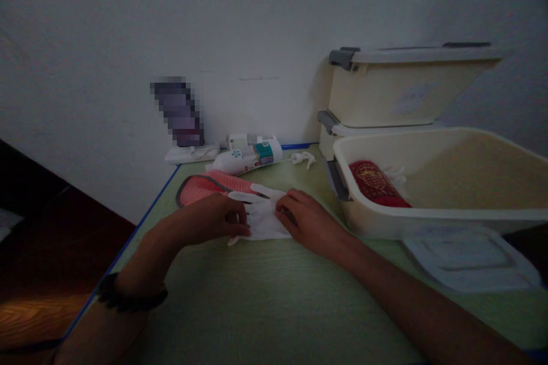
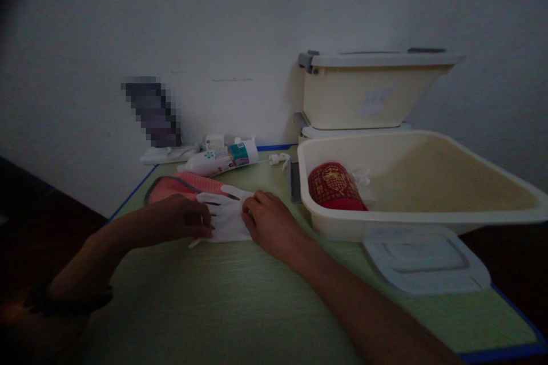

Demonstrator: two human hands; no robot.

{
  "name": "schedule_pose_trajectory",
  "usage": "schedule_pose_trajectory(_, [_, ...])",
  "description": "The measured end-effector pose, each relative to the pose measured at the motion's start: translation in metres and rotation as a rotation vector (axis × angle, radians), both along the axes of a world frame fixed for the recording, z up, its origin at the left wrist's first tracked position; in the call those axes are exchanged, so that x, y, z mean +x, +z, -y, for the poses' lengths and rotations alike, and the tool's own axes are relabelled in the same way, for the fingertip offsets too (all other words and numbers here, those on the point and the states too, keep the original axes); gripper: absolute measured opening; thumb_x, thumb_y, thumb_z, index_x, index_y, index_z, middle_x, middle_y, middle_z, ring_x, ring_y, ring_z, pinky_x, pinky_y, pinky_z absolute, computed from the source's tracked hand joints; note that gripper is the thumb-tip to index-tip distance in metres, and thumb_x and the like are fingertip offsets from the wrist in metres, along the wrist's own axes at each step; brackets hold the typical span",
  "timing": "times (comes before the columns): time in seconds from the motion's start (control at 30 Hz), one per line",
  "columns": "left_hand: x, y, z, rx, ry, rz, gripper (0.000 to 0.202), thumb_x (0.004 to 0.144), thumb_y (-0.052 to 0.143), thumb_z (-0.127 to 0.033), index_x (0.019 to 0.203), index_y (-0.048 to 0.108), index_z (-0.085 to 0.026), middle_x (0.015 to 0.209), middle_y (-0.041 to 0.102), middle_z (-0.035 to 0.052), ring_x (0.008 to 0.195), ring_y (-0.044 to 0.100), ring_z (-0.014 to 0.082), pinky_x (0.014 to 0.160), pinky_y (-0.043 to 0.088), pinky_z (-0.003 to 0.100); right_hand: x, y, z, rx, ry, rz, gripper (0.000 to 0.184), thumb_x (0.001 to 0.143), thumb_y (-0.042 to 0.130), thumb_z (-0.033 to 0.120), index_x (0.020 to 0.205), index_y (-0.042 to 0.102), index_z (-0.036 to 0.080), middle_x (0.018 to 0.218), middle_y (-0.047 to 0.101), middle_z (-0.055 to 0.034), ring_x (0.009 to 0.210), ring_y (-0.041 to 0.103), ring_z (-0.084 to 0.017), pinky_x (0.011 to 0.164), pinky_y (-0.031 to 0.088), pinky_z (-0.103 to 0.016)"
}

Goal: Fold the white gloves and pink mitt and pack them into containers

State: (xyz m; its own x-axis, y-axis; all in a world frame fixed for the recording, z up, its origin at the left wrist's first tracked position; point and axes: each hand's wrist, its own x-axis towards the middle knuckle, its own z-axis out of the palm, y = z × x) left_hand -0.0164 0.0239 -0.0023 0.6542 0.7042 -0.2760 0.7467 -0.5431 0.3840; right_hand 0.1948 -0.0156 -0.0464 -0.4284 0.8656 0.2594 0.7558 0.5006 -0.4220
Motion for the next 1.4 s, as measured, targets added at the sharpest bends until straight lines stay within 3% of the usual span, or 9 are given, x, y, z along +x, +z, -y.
schedule_pose_trajectory(0.1, [0.002,-0.003,-0.002,0.202,0.047,0.060,0.030,0.082,0.047,-0.042,0.072,0.061,-0.018,0.063,0.061,-0.0001,0.056,0.054,0.0140,0.053,0.036,0.024,0.000,0.000,-0.001,0.051,-0.092,-0.038,0.021,0.086,0.042,0.018,0.099,0.058,0.012,0.098,0.056,-0.0106,0.095,0.049,-0.020,0.088,0.040,-0.033])
schedule_pose_trajectory(0.2, [0.002,-0.009,-0.006,0.418,0.055,0.175,0.022,0.083,0.047,-0.037,0.082,0.059,-0.018,0.083,0.063,0.0031,0.077,0.056,0.0171,0.070,0.042,0.029,0.002,-0.003,-0.003,0.083,-0.194,0.017,0.029,0.086,0.040,0.018,0.110,0.054,0.009,0.108,0.054,-0.0153,0.103,0.045,-0.024,0.090,0.038,-0.038])
schedule_pose_trajectory(0.33, [0.004,-0.018,-0.010,0.513,0.028,0.202,0.019,0.084,0.048,-0.031,0.094,0.059,-0.020,0.108,0.057,0.0069,0.102,0.050,0.0220,0.088,0.040,0.037,0.005,-0.007,-0.004,0.034,-0.283,0.146,0.036,0.086,0.039,0.024,0.117,0.050,0.010,0.108,0.054,-0.0172,0.105,0.045,-0.029,0.087,0.039,-0.044])
schedule_pose_trajectory(0.67, [0.010,-0.041,-0.013,0.391,-0.074,0.240,0.031,0.089,0.040,-0.030,0.115,0.054,-0.021,0.123,0.054,0.0078,0.115,0.046,0.0220,0.098,0.035,0.040,0.005,-0.002,-0.003,-0.137,-0.218,0.002,0.022,0.082,0.048,0.019,0.102,0.054,0.013,0.100,0.053,-0.0111,0.093,0.052,-0.021,0.085,0.041,-0.035])
schedule_pose_trajectory(0.83, [0.008,-0.041,-0.013,0.365,-0.019,0.188,0.039,0.086,0.045,-0.033,0.121,0.049,-0.017,0.122,0.055,0.0106,0.114,0.048,0.0236,0.097,0.036,0.039,0.007,-0.003,-0.003,-0.122,-0.224,-0.066,0.008,0.078,0.053,0.020,0.085,0.049,0.017,0.093,0.048,-0.0063,0.075,0.050,-0.016,0.068,0.041,-0.030])
schedule_pose_trajectory(0.93, [0.006,-0.039,-0.012,0.355,-0.027,0.204,0.047,0.083,0.046,-0.030,0.128,0.041,-0.017,0.127,0.051,0.0112,0.117,0.045,0.0239,0.098,0.035,0.039,0.005,-0.003,-0.005,-0.102,-0.176,-0.230,0.014,0.074,0.052,0.011,0.078,0.042,0.020,0.082,0.046,-0.0005,0.068,0.046,-0.012,0.061,0.037,-0.025])
schedule_pose_trajectory(1.07, [0.007,-0.033,-0.008,0.303,-0.035,0.187,0.058,0.075,0.047,-0.015,0.132,0.036,-0.019,0.128,0.050,0.0096,0.117,0.044,0.0238,0.098,0.036,0.040,0.003,-0.006,-0.011,-0.176,-0.244,-0.397,0.020,0.069,0.054,0.009,0.076,0.039,0.021,0.068,0.042,0.0048,0.061,0.042,-0.011,0.055,0.033,-0.024])
schedule_pose_trajectory(1.23, [0.008,-0.028,-0.006,0.286,-0.052,0.150,0.062,0.067,0.045,-0.009,0.128,0.039,-0.018,0.126,0.051,0.0098,0.116,0.045,0.0250,0.098,0.035,0.041,0.005,-0.012,-0.017,-0.165,-0.204,-0.502,0.014,0.073,0.055,0.015,0.086,0.051,0.019,0.071,0.045,0.0034,0.064,0.046,-0.012,0.060,0.038,-0.024])
schedule_pose_trajectory(1.4, [0.005,-0.030,-0.012,0.303,-0.033,0.170,0.035,0.075,0.046,-0.018,0.109,0.054,-0.015,0.110,0.059,0.0102,0.103,0.053,0.0238,0.091,0.041,0.039,0.006,-0.014,-0.018,-0.092,-0.196,-0.479,0.024,0.075,0.041,0.003,0.087,0.056,0.017,0.089,0.056,-0.0037,0.084,0.053,-0.013,0.077,0.041,-0.028])
